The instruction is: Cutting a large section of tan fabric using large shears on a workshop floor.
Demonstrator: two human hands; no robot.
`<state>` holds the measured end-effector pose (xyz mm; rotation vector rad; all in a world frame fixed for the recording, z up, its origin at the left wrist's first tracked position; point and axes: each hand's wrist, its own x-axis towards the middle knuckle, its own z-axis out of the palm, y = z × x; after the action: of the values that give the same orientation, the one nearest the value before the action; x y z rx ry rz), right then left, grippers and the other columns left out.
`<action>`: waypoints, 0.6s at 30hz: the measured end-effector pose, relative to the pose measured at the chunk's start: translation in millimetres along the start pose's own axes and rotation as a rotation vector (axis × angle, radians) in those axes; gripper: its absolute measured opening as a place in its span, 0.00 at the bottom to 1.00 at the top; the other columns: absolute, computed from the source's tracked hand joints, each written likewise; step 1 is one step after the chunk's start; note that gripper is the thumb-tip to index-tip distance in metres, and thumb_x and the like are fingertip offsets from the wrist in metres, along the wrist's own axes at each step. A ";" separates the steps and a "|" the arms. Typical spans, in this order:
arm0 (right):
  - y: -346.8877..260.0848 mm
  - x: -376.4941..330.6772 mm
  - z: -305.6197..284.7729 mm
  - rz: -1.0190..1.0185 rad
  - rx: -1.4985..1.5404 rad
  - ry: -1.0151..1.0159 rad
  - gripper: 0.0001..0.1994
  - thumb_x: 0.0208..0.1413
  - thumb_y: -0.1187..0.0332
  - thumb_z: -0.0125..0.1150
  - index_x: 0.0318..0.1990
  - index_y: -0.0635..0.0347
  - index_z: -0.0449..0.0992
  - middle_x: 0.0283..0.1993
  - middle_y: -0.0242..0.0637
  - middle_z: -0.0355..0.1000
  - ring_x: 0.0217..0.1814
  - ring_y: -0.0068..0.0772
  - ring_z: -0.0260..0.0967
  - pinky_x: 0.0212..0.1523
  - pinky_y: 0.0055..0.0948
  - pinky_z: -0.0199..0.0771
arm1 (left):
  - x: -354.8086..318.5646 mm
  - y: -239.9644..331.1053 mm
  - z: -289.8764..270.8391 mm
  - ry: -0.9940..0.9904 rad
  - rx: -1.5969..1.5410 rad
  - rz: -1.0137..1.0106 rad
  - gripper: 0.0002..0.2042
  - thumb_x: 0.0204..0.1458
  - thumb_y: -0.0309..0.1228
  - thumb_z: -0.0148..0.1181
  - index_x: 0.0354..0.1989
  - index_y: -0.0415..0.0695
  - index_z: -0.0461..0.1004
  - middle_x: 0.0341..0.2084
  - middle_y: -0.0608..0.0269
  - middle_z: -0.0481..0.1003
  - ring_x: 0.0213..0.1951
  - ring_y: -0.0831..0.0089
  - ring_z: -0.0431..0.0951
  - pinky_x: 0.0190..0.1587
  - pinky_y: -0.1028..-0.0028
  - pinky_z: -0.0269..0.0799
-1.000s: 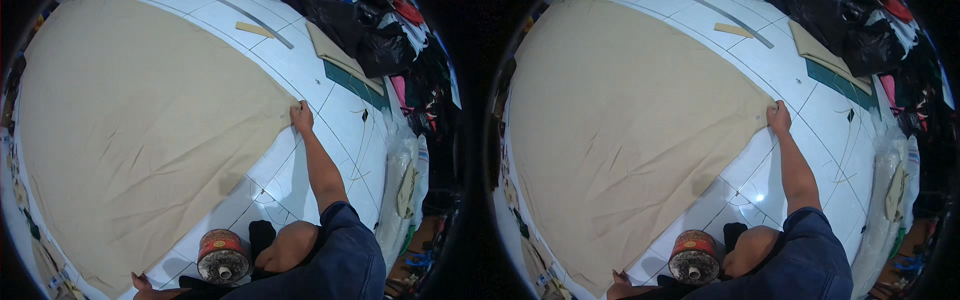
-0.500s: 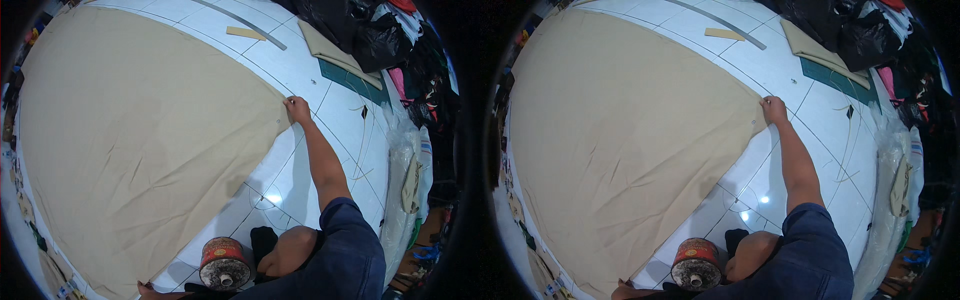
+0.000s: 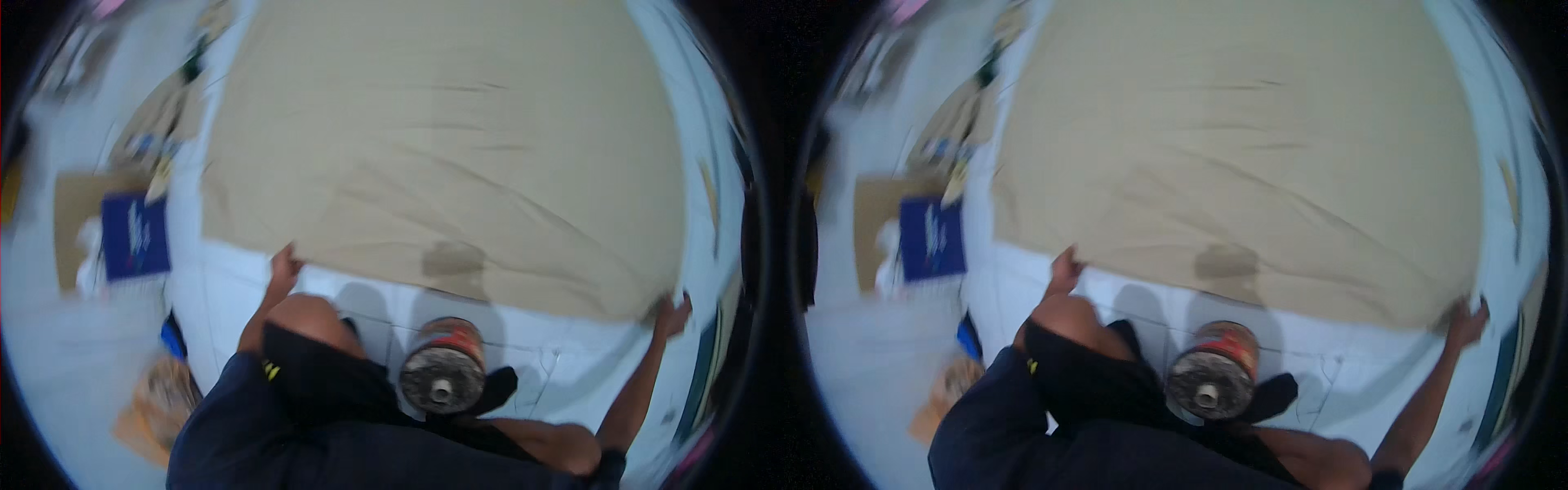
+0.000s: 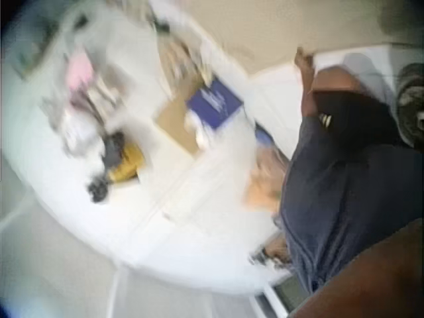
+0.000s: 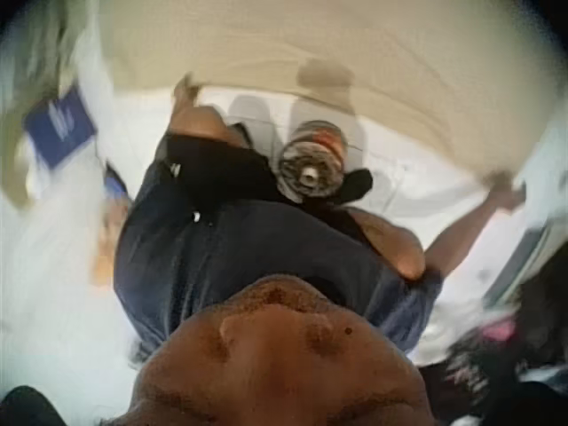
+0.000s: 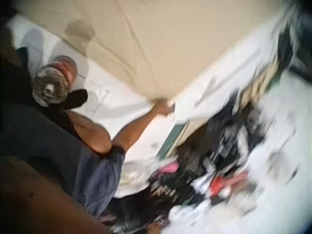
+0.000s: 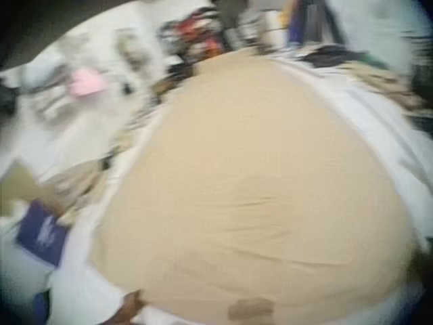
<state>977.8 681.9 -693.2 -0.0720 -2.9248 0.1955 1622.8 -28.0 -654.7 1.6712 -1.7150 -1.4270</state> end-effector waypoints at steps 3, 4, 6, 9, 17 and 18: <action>-92.0 -66.8 -66.7 -0.504 0.115 -0.098 0.26 0.47 0.62 0.63 0.54 0.62 0.66 0.56 0.50 0.64 0.59 0.52 0.60 0.58 0.43 0.60 | -0.8 7.2 63.1 0.075 -0.349 -0.221 0.12 0.52 0.31 0.57 0.42 0.38 0.68 0.31 0.56 0.74 0.29 0.69 0.76 0.32 0.69 0.76; -121.4 -100.2 -74.5 -0.665 0.153 -0.178 0.26 0.46 0.64 0.64 0.54 0.62 0.67 0.57 0.51 0.63 0.60 0.53 0.59 0.59 0.43 0.59 | -2.1 10.6 66.9 0.117 -0.533 -0.319 0.11 0.53 0.30 0.55 0.42 0.38 0.68 0.31 0.56 0.74 0.29 0.67 0.77 0.32 0.69 0.78; -193.3 -169.7 -121.2 -0.838 0.211 -0.380 0.28 0.44 0.67 0.66 0.54 0.63 0.67 0.59 0.52 0.61 0.61 0.55 0.58 0.61 0.42 0.58 | -1.8 2.5 56.4 0.131 -0.597 -0.331 0.11 0.53 0.30 0.54 0.42 0.39 0.68 0.31 0.57 0.74 0.29 0.68 0.76 0.31 0.69 0.78; -206.0 -218.7 -116.2 -0.840 0.176 -0.572 0.30 0.42 0.68 0.68 0.55 0.63 0.67 0.60 0.53 0.60 0.62 0.54 0.57 0.61 0.41 0.57 | 6.6 -14.3 31.4 0.166 -0.642 -0.321 0.10 0.53 0.31 0.54 0.41 0.41 0.68 0.31 0.58 0.74 0.27 0.69 0.76 0.29 0.71 0.77; -204.3 -205.9 -118.1 -0.992 0.118 -0.409 0.14 0.47 0.75 0.61 0.44 0.61 0.75 0.47 0.49 0.71 0.48 0.47 0.70 0.52 0.39 0.67 | 111.1 -4.2 -69.0 0.351 -0.806 -0.148 0.17 0.53 0.35 0.58 0.49 0.40 0.67 0.39 0.57 0.74 0.39 0.62 0.76 0.44 0.61 0.74; -210.3 -202.5 -121.2 -0.981 0.096 -0.406 0.14 0.47 0.75 0.61 0.44 0.61 0.75 0.47 0.49 0.71 0.48 0.47 0.70 0.52 0.39 0.67 | 119.9 3.0 -79.6 0.431 -0.771 -0.148 0.19 0.53 0.34 0.58 0.50 0.39 0.66 0.41 0.56 0.73 0.40 0.62 0.76 0.44 0.61 0.74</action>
<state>1193.8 476.4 -588.4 1.5156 -2.9044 0.1927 1656.6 -167.6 -663.7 1.5068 -0.6841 -1.3969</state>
